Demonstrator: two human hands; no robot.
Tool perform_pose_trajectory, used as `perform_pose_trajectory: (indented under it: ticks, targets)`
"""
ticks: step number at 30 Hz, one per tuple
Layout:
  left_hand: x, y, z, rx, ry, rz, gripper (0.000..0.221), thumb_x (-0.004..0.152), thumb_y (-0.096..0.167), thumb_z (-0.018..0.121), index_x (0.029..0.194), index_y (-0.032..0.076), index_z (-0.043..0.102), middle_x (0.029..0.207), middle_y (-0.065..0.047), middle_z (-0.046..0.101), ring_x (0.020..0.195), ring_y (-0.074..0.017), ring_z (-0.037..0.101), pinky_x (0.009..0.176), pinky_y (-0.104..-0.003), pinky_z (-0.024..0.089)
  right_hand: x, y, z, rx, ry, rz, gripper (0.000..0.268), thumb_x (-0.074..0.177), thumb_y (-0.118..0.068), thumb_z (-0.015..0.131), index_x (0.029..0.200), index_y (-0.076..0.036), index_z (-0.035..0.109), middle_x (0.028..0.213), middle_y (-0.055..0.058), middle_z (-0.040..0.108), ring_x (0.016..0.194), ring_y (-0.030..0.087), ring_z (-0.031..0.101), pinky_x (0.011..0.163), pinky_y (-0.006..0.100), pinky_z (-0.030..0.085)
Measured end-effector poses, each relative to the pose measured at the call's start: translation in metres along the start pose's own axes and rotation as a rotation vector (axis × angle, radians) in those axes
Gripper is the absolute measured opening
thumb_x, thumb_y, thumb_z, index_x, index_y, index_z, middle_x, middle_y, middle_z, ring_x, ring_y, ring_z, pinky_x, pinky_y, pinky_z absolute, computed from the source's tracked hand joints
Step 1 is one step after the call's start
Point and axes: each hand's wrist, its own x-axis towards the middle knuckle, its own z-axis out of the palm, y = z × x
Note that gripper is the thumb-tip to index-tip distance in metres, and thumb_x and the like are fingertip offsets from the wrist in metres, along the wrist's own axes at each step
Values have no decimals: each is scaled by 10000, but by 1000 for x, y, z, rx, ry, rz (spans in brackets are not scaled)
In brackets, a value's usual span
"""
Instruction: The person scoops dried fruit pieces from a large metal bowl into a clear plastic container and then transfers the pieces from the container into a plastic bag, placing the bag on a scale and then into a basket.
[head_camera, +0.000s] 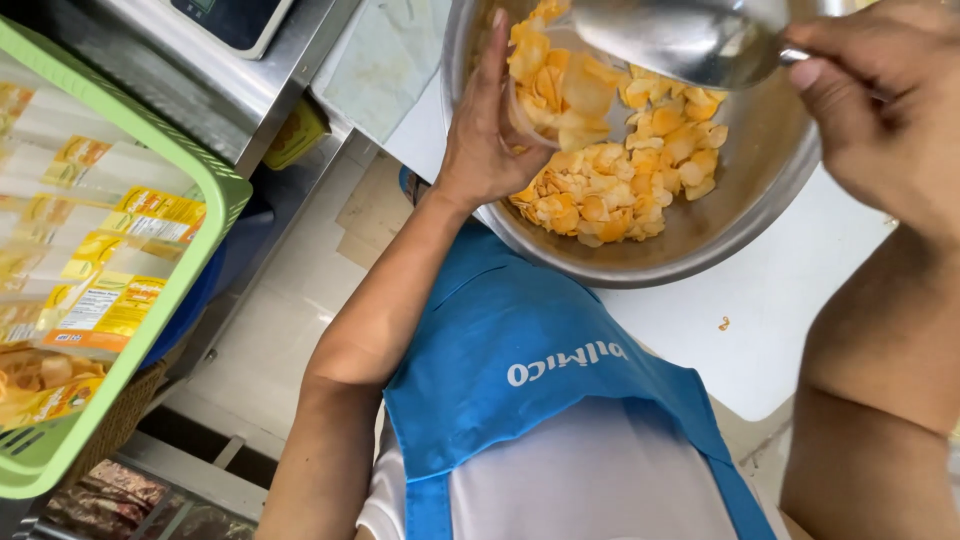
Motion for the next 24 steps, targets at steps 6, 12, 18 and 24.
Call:
perform_pose_trajectory:
  ticks: [6,12,18,24]
  targets:
    - [7,20,2,-25,-103,75,1267,999,224,1001,1718,190,-42,1808,-28,61,1703,-301,294,1457,-483,394,14,55,54,413,-17,382,205,1300,20,663,1133,-80,600,1023,0,609,898,89,544,811,240,444]
    - [12,36,-9,75,-255,44,1220,957,230,901,1698,215,-67,1701,-148,370,1380,-348,607,1200,-498,505,56,16,105,657,-126,598,175,1057,-89,773,911,-134,687,641,-109,417,574,11,362,538,179,311]
    - [5,43,-40,-21,-93,25,1237,957,190,949,1694,259,-42,1511,-150,593,1418,-305,639,1264,-546,530,71,-26,88,606,38,347,520,1122,24,714,765,-143,375,730,-101,284,674,28,254,611,233,197]
    - [-15,31,-58,58,7,-85,1221,905,204,941,1693,230,9,1540,-153,550,1448,-302,596,1244,-456,531,88,-44,112,494,103,524,604,1129,-62,791,709,-147,365,640,-66,359,580,59,311,519,270,239]
